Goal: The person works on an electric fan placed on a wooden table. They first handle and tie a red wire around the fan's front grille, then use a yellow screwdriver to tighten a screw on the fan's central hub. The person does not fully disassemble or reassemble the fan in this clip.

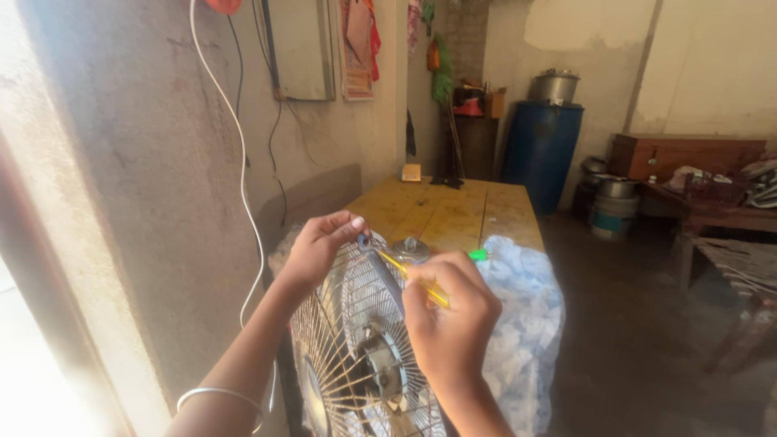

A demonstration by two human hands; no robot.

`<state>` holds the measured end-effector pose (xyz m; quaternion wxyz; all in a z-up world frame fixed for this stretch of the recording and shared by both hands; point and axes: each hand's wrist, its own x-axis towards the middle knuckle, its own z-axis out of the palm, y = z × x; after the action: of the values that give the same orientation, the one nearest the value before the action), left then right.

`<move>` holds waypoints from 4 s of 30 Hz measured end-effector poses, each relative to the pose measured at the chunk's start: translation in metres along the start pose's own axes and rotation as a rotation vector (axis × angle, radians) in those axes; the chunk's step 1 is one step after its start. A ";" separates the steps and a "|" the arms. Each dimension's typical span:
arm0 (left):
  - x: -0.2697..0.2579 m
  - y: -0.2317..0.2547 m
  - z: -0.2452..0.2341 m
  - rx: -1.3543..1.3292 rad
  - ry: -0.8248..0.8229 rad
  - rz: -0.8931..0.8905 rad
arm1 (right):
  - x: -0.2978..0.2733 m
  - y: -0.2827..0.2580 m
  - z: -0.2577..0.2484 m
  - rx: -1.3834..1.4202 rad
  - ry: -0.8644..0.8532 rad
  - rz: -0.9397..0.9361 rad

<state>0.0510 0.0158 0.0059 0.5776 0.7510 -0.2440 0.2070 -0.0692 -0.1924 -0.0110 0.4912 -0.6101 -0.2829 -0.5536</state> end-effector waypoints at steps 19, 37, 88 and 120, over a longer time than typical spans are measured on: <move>-0.005 0.005 0.001 0.040 0.032 -0.048 | 0.002 -0.001 0.004 0.011 -0.088 -0.019; -0.009 0.009 0.000 0.067 0.028 -0.042 | 0.003 0.002 0.008 0.070 -0.159 0.035; -0.004 -0.013 -0.005 -0.079 -0.014 -0.006 | 0.012 0.019 0.002 -0.059 -0.348 0.016; -0.007 -0.002 0.001 -0.083 -0.016 -0.024 | 0.011 0.032 0.004 -0.174 -0.519 0.001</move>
<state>0.0466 0.0165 -0.0002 0.6087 0.7309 -0.2480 0.1837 -0.0363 -0.2021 -0.0092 0.3484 -0.7715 -0.3503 -0.4008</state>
